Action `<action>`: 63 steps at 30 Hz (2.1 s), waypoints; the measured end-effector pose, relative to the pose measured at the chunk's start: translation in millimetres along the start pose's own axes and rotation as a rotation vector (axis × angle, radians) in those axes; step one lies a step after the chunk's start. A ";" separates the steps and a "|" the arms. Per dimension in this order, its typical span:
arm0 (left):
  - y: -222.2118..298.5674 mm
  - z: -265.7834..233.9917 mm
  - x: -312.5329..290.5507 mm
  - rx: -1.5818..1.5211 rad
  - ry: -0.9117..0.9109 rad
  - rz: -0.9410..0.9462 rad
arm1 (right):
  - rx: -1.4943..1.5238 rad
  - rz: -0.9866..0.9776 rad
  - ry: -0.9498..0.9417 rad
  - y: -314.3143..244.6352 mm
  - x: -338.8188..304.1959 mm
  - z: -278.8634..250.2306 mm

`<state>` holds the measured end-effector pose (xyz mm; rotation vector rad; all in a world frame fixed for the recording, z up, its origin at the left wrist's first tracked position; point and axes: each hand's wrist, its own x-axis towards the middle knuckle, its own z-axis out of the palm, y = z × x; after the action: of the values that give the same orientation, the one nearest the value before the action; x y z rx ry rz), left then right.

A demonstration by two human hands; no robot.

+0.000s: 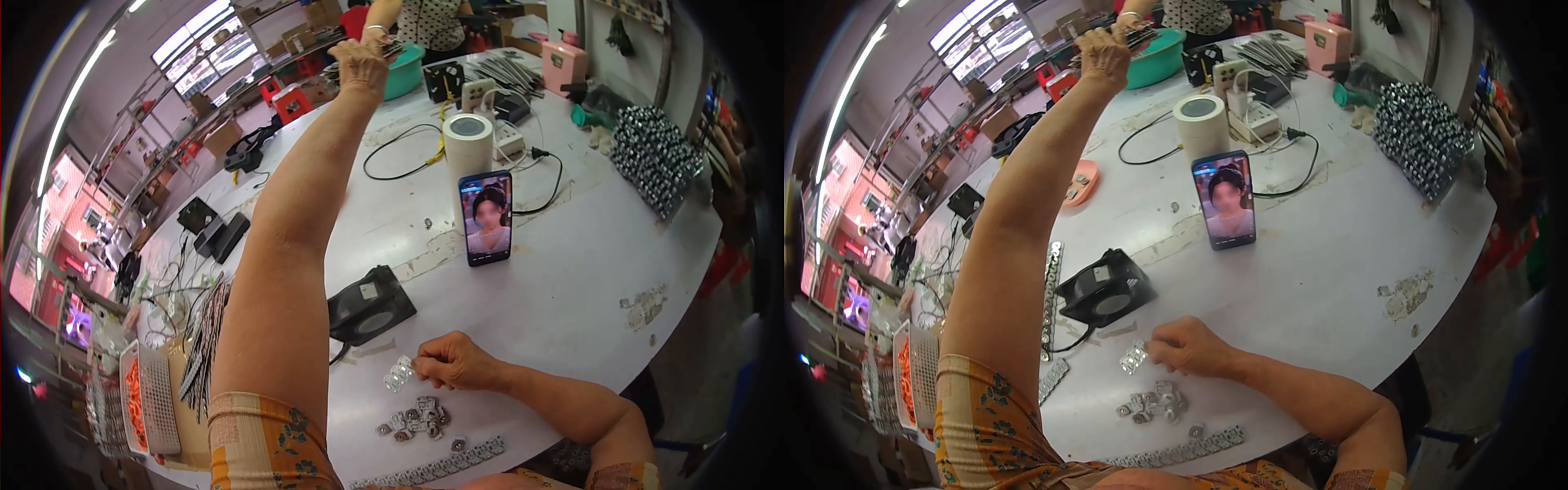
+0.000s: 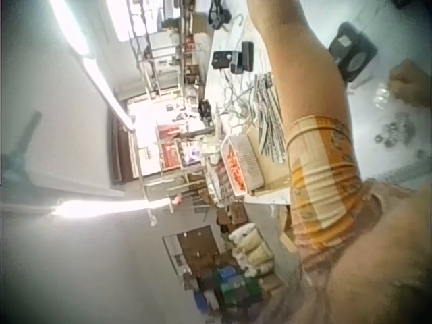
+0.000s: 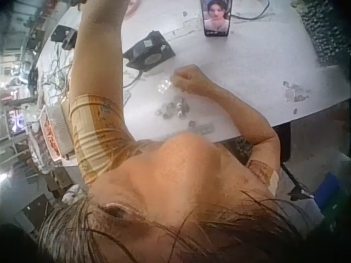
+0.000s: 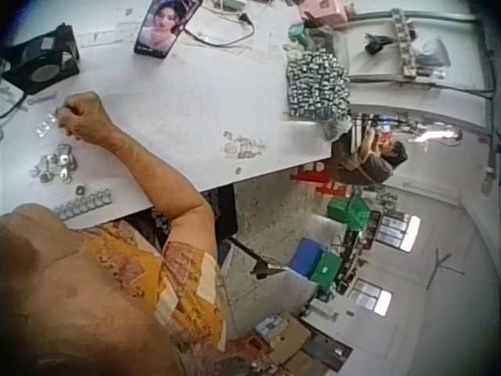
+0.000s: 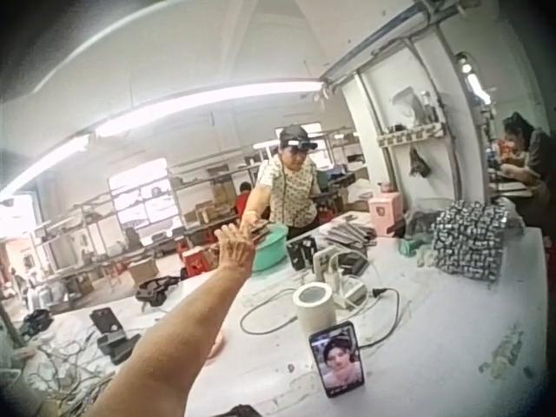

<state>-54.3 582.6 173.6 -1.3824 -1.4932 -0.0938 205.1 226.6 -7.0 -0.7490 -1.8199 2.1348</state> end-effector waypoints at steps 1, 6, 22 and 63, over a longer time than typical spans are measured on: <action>-2.0 13.9 0.1 -0.007 -0.023 -0.054 | 0.012 0.026 -0.019 -1.7 1.5 -1.7; -20.3 52.2 -4.6 0.145 0.036 -0.051 | 0.060 0.002 -0.008 -2.4 2.8 -7.5; -217.2 -18.6 -144.7 -0.095 -0.184 -0.177 | -0.086 -0.020 0.053 -6.3 -1.7 13.9; -52.0 -323.6 -490.6 -2.145 -0.733 -1.169 | -0.219 -0.124 0.046 -1.1 -18.3 65.1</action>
<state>-3.6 19.8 3.6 -1.5852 -2.6523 -2.8307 186.3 162.6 4.3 -0.7049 -2.0407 1.8479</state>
